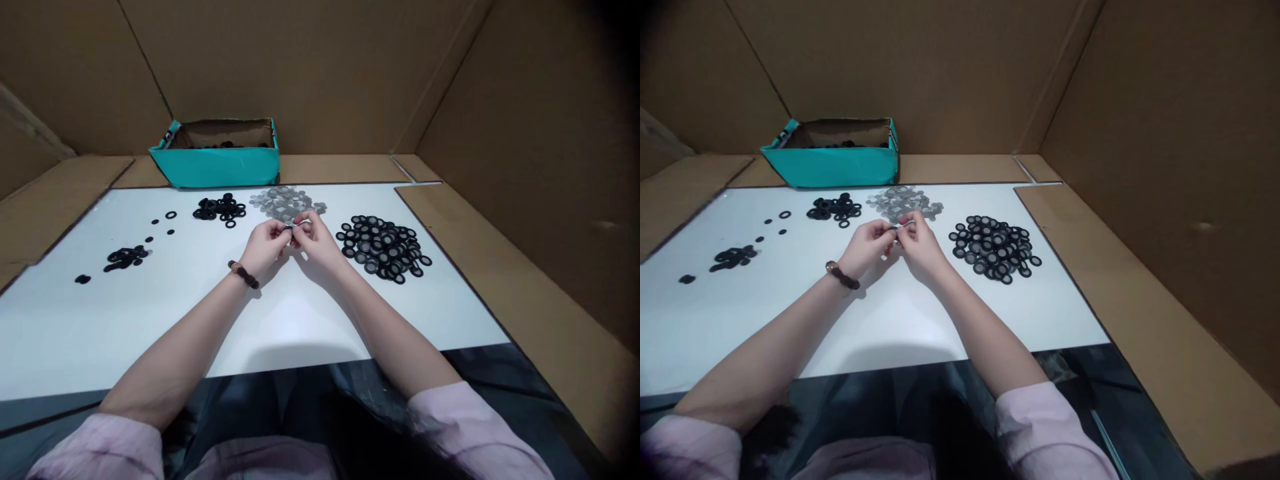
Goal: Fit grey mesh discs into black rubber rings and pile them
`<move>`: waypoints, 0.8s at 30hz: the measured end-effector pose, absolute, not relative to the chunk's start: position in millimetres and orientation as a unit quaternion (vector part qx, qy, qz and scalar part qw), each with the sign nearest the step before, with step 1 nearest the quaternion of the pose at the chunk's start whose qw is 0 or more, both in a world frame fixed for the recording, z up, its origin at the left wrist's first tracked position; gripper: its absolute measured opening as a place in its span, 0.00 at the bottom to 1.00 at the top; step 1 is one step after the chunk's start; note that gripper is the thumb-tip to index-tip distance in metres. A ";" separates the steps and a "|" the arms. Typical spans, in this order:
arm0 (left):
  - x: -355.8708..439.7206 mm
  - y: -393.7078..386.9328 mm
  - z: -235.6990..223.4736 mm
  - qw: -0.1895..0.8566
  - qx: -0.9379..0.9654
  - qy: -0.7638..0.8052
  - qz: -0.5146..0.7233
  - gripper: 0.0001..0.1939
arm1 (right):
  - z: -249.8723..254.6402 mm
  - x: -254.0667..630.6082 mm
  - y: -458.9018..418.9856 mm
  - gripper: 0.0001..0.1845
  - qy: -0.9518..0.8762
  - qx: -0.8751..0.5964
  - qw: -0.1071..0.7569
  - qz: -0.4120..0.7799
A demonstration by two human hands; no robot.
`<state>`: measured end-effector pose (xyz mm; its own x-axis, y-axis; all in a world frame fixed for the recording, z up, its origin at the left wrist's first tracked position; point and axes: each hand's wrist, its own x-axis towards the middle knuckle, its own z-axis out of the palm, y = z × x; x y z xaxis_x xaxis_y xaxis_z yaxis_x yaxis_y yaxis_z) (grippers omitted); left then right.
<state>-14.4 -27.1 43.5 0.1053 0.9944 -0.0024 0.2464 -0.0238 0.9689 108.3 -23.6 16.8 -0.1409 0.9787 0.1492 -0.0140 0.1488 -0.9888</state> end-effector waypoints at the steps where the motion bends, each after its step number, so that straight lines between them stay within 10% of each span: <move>1: -15.0 -26.1 42.6 0.454 0.585 0.529 0.414 0.04 | 16.7 107.7 -24.2 0.08 -0.576 -0.415 0.508 0.489; 24: -17.7 -24.6 37.8 0.437 0.578 0.511 0.462 0.06 | 12.7 107.1 -17.5 0.05 -0.557 -0.461 0.528 0.446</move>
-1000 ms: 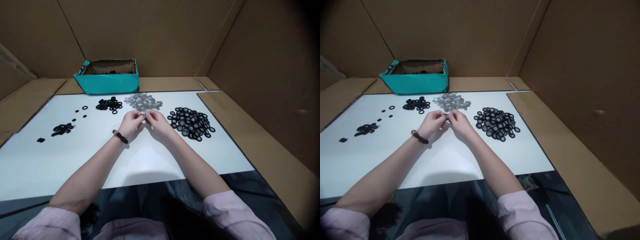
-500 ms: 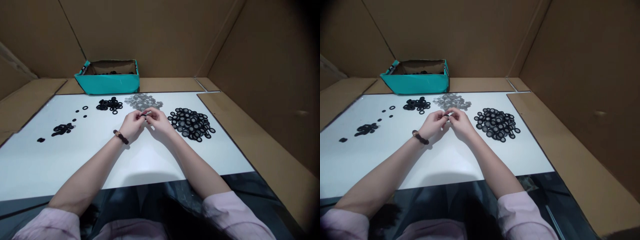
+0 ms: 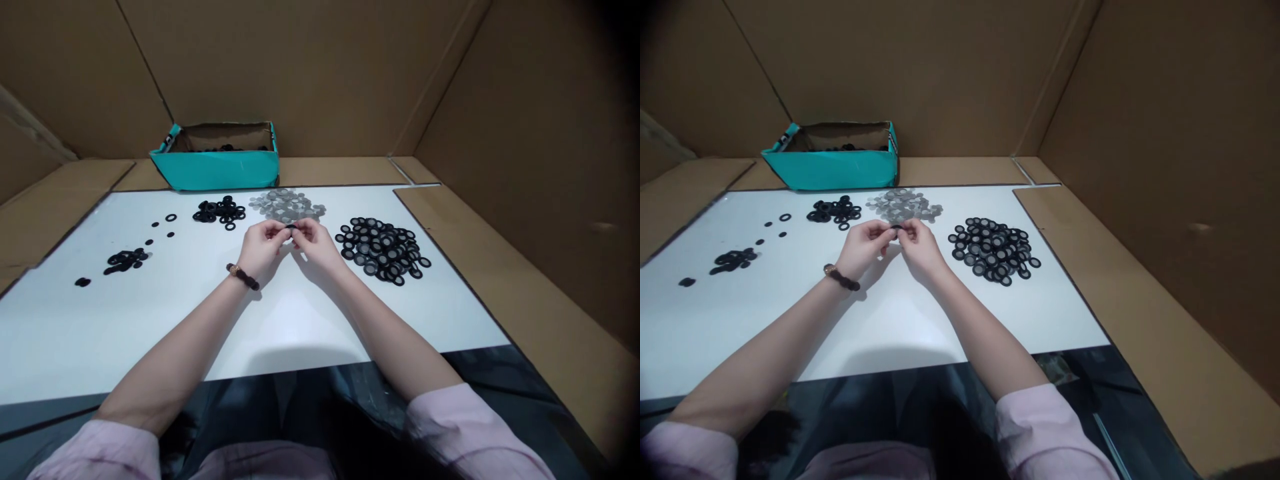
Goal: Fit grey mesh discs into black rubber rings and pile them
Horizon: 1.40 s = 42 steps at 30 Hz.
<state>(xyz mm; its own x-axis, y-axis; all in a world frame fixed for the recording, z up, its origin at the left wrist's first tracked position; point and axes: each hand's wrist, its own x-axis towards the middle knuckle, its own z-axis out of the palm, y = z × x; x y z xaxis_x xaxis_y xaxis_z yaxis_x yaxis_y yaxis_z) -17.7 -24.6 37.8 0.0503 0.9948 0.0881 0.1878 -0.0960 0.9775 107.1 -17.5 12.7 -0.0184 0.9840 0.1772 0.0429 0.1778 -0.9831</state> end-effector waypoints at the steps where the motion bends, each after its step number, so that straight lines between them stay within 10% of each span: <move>1: -17.2 -24.7 37.1 0.443 0.566 0.513 0.469 0.07 | 12.6 107.3 -17.6 0.04 -0.562 -0.462 0.524 0.443; 19: -20.7 -23.2 36.1 0.463 0.567 0.490 0.473 0.09 | 23.5 119.5 -19.2 0.04 -0.644 -0.506 0.441 0.368; 42: -7.3 -28.2 33.3 0.499 0.525 0.527 0.444 0.06 | 16.4 96.6 -26.2 0.05 -0.547 -0.426 0.565 0.447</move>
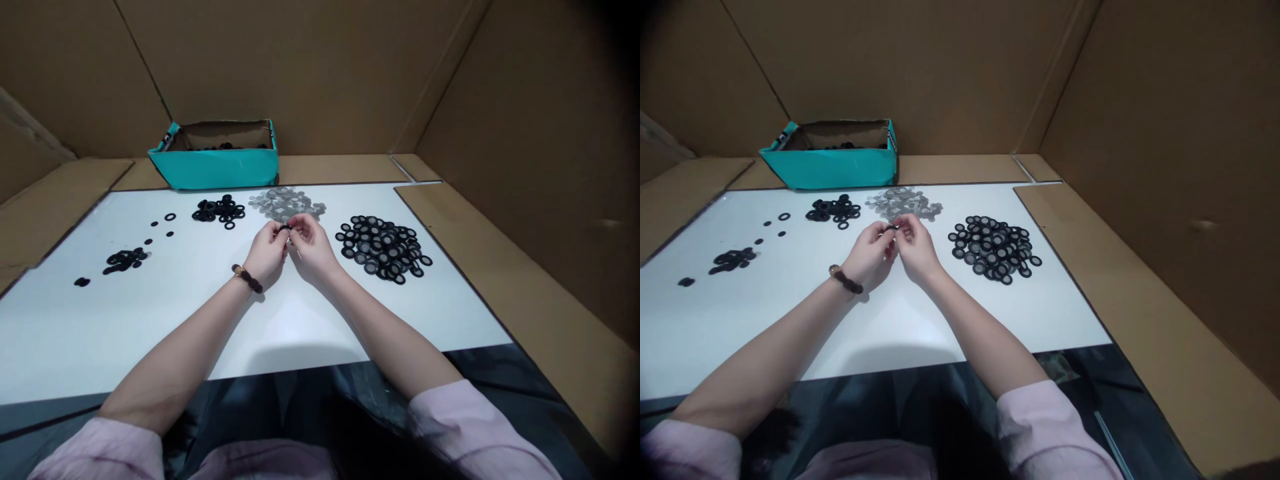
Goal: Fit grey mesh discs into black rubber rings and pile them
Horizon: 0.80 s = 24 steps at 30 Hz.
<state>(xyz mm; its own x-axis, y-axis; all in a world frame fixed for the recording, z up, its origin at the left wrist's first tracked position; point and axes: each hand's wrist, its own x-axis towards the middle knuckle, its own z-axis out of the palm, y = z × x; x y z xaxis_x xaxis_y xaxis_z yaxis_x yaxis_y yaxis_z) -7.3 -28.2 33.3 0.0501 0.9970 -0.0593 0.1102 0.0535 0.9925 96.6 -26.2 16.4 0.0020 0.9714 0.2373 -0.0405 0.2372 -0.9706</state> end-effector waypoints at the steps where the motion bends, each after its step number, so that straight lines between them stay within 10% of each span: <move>1: -6.4 -28.2 33.0 0.487 0.527 0.536 0.445 0.06 | 16.5 96.6 -25.9 0.06 -0.550 -0.431 0.565 0.438; 24: -17.0 -20.9 30.7 0.617 0.546 0.475 0.309 0.03 | 13.8 111.2 -22.6 0.10 -0.569 -0.432 0.470 0.518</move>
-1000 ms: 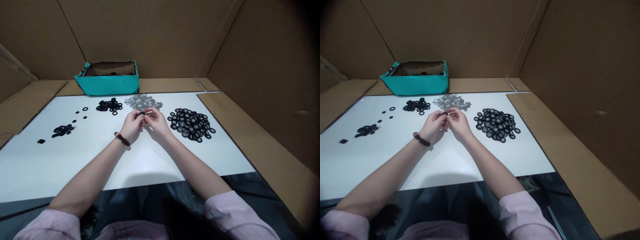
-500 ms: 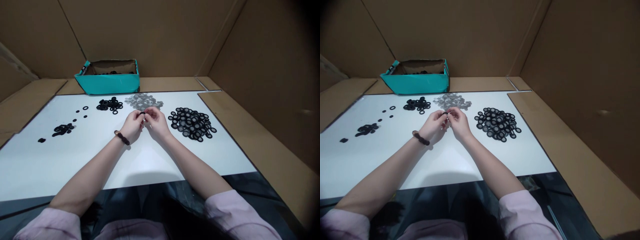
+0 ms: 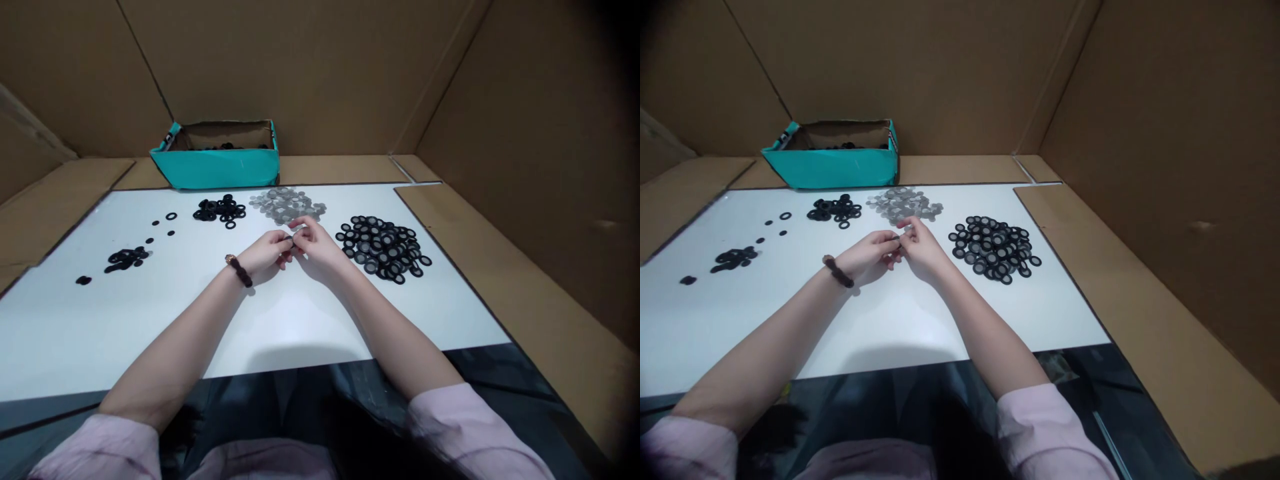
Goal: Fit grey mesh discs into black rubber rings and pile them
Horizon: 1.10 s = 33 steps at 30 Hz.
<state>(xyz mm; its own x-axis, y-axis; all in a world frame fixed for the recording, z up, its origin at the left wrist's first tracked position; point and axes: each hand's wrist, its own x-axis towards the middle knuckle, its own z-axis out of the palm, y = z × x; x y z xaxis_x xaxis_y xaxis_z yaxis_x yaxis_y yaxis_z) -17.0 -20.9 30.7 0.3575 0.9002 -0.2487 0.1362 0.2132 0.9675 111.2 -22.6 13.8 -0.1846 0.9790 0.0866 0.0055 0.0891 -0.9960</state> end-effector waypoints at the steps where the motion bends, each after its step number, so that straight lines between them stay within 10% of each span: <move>1: -16.0 -21.0 29.0 0.623 0.533 0.477 0.316 0.04 | 13.5 110.4 -23.1 0.09 -0.568 -0.449 0.473 0.503; 33: -12.9 -19.1 9.3 0.630 0.539 0.421 0.367 0.07 | 14.9 118.6 -21.4 0.12 -0.713 -0.436 0.384 0.394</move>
